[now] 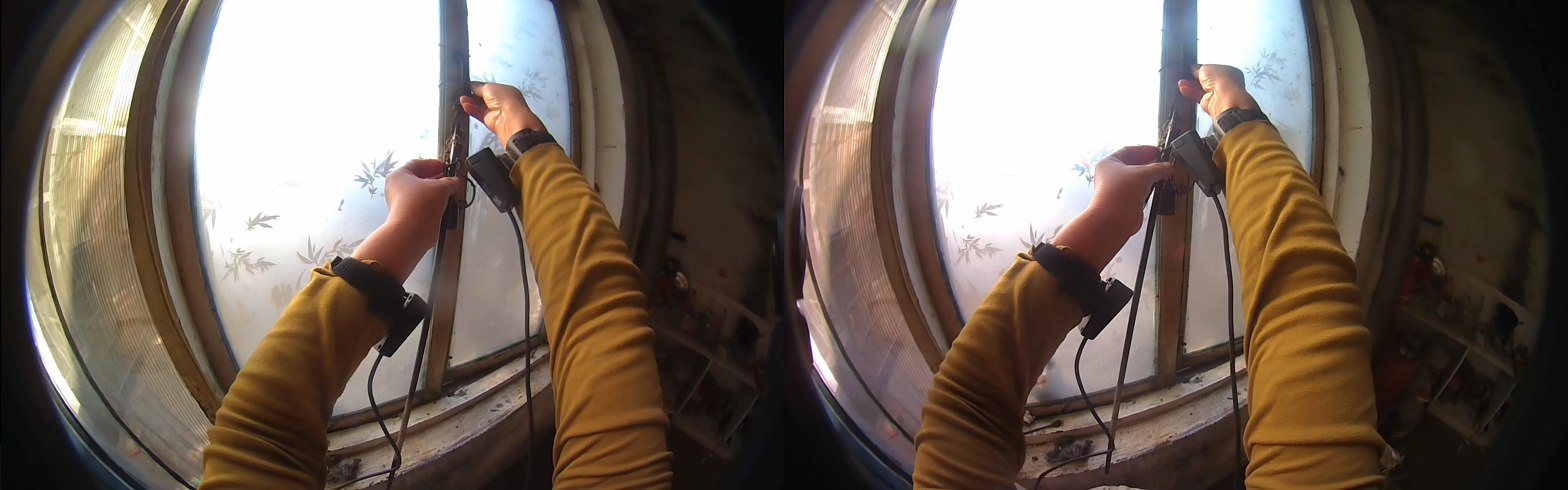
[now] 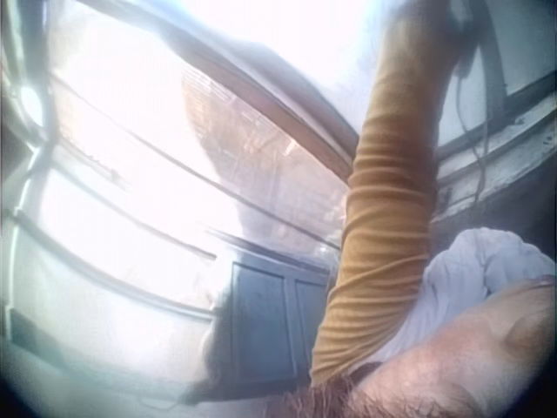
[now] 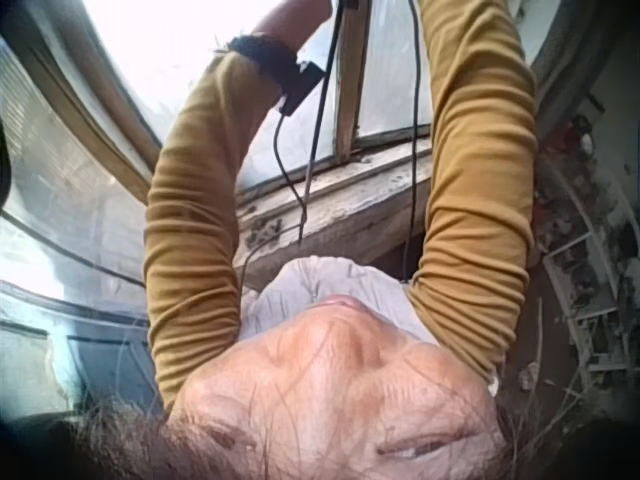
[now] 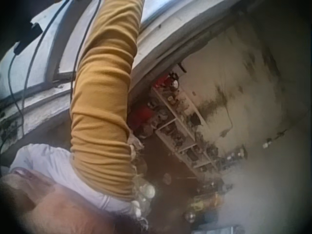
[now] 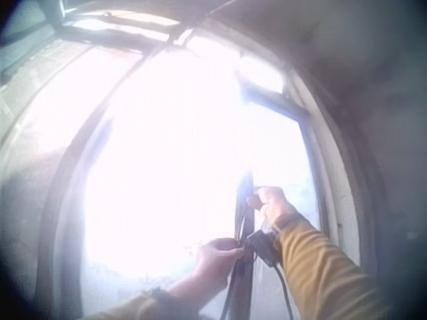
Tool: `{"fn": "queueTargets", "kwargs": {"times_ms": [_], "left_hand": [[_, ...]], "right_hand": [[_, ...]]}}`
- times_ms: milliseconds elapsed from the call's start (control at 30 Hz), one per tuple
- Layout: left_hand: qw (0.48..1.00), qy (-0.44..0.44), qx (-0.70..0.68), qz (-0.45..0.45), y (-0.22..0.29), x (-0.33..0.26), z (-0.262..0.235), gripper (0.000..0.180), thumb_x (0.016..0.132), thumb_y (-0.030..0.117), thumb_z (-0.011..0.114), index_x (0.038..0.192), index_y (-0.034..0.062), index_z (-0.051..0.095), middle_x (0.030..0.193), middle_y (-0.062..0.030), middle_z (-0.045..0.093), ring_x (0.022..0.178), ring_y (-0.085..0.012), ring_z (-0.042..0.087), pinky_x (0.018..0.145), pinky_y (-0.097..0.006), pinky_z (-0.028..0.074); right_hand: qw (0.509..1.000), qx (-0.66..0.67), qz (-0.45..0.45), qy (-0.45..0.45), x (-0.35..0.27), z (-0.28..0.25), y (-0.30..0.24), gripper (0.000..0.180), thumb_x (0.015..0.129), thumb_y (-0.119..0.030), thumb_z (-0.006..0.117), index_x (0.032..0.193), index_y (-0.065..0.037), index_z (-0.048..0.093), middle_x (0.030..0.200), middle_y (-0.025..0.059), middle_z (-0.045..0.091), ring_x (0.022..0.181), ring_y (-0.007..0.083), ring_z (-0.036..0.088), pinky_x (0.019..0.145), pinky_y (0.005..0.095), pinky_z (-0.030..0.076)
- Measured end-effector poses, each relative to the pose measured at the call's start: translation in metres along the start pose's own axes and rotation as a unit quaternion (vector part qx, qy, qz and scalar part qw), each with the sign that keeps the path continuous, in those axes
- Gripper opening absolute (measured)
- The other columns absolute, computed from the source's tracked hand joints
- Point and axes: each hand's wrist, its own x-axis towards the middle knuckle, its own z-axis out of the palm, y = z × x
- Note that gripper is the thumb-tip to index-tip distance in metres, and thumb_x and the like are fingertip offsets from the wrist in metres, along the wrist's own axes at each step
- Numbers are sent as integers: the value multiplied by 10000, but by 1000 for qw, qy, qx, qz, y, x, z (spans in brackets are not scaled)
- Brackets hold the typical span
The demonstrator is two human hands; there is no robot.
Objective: The person assembles a fishing rod by connecting sections and attaching a line with a hook. They move between an outdoor area and an indoor tiled room, handling the rod and line, then hang the assembled rod on a window frame.
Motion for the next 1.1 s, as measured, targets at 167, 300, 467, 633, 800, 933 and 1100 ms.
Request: {"fn": "queueTargets", "kwargs": {"times_ms": [167,300,467,633,800,933,1100], "left_hand": [[999,10,38,-2,-10,-14,-14,325,772,-34,686,1078,-81,588,1017,-167,644,921,-198,632,814,-281,509],[999,0,48,12,-9,-32,-34,374,789,-15,670,1142,-66,558,1121,-176,614,1058,-211,588,910,-286,475],[998,-55,28,-25,8,-86,-65,408,804,56,692,1173,-50,555,1122,-147,611,1039,-193,582,917,-297,471],[989,-145,19,-21,27,-158,-116,321,823,56,663,1126,-16,585,1006,-123,631,924,-150,603,721,-228,500],[937,-256,190,141,49,-233,-201,248,814,-64,632,1050,12,621,1149,-119,513,977,-153,586,783,-271,514],[924,-190,320,85,64,-288,-276,122,673,34,776,735,53,672,1031,-105,567,913,-174,610,740,-273,519],[945,-144,293,-30,59,-331,-378,142,654,64,770,693,43,636,882,-101,614,818,-170,625,681,-268,514]], "right_hand": [[1000,3,-13,-15,-33,-13,6,176,871,49,514,1037,94,554,921,182,607,677,257,651,498,306,583],[987,-154,-52,-6,-87,-42,9,163,841,8,540,989,24,608,893,118,629,641,198,632,508,284,542],[970,-224,-51,-78,-187,-95,20,174,868,-70,570,1021,-4,618,789,37,584,599,102,571,464,231,439],[953,-296,19,-52,-311,-164,50,148,878,-23,583,1019,12,606,742,24,570,568,66,544,447,187,411],[953,-261,131,82,-432,-240,100,135,869,-25,582,997,13,601,733,41,589,517,76,537,402,202,405],[907,-209,254,261,-543,-268,135,135,895,-55,553,1017,-9,589,794,68,592,474,113,552,354,225,409],[884,-222,295,286,-618,-236,157,116,913,-69,549,942,8,630,787,62,595,489,102,555,365,215,402]]}}
